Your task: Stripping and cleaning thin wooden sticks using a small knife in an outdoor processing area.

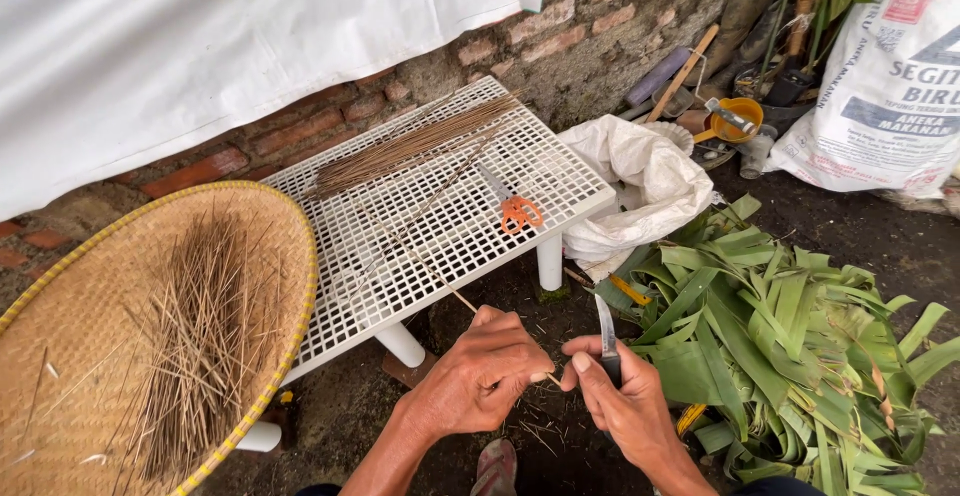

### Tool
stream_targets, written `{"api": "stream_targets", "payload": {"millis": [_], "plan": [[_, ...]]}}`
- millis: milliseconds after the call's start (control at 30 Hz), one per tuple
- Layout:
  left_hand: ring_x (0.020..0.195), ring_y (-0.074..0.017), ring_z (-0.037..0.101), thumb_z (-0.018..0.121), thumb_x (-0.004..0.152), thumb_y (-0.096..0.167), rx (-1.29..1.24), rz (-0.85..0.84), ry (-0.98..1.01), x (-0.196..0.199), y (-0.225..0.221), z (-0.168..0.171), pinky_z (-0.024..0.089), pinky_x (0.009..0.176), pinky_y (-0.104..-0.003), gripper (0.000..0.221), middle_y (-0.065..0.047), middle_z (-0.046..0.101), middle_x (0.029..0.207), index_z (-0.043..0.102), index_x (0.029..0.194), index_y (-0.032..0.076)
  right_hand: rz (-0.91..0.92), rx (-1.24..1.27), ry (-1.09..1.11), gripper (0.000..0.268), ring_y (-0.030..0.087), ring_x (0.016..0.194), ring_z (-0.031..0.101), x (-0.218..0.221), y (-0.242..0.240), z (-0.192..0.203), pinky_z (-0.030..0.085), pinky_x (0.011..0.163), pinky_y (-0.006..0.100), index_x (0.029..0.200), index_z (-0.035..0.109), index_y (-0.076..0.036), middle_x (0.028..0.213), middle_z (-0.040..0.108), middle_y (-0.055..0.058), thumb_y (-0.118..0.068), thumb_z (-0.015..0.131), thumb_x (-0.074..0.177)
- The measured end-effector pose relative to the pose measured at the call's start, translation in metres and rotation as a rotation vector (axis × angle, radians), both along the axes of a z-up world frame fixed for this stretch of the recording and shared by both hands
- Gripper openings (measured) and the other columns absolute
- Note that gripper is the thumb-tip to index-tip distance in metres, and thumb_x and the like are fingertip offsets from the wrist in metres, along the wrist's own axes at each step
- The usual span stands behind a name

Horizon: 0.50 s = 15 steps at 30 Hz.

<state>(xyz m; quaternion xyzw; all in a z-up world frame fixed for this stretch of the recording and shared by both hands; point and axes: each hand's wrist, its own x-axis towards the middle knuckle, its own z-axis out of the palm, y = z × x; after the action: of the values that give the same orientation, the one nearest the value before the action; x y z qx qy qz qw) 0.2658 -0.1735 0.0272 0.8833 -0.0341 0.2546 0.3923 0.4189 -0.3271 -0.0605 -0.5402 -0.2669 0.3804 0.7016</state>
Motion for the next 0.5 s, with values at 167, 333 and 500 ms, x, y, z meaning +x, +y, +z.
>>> {"api": "stream_targets", "payload": {"millis": [167, 333, 500], "plan": [[0.07, -0.0156, 0.046, 0.068, 0.078, -0.001, -0.007, 0.013, -0.002, 0.004, 0.003, 0.002, 0.035, 0.082, -0.035, 0.015, 0.002, 0.058, 0.07, 0.072, 0.085, 0.012, -0.017, -0.057, 0.006, 0.03, 0.011, 0.041, 0.04, 0.005, -0.005, -0.002, 0.032, 0.034, 0.026, 0.115, 0.072, 0.009, 0.071, 0.073, 0.019, -0.01, 0.065, 0.093], [0.071, -0.0161, 0.045, 0.069, 0.086, 0.006, -0.012, -0.012, 0.003, 0.008, 0.016, 0.0, 0.033, 0.081, -0.037, 0.007, 0.002, 0.058, 0.071, 0.071, 0.086, 0.013, -0.025, -0.145, -0.018, 0.028, 0.012, 0.041, 0.038, 0.009, -0.011, 0.0, 0.03, 0.034, 0.027, 0.116, 0.075, 0.005, 0.069, 0.071, 0.017, -0.01, 0.065, 0.094], [0.073, -0.0162, 0.044, 0.077, 0.087, 0.009, -0.03, -0.03, 0.031, 0.012, 0.026, 0.003, 0.032, 0.083, -0.037, 0.008, 0.003, 0.054, 0.069, 0.073, 0.084, 0.015, -0.034, -0.215, 0.081, 0.035, 0.013, 0.044, 0.034, 0.012, -0.009, 0.002, 0.023, 0.038, 0.028, 0.125, 0.07, 0.002, 0.074, 0.067, 0.018, -0.015, 0.061, 0.096]]}}
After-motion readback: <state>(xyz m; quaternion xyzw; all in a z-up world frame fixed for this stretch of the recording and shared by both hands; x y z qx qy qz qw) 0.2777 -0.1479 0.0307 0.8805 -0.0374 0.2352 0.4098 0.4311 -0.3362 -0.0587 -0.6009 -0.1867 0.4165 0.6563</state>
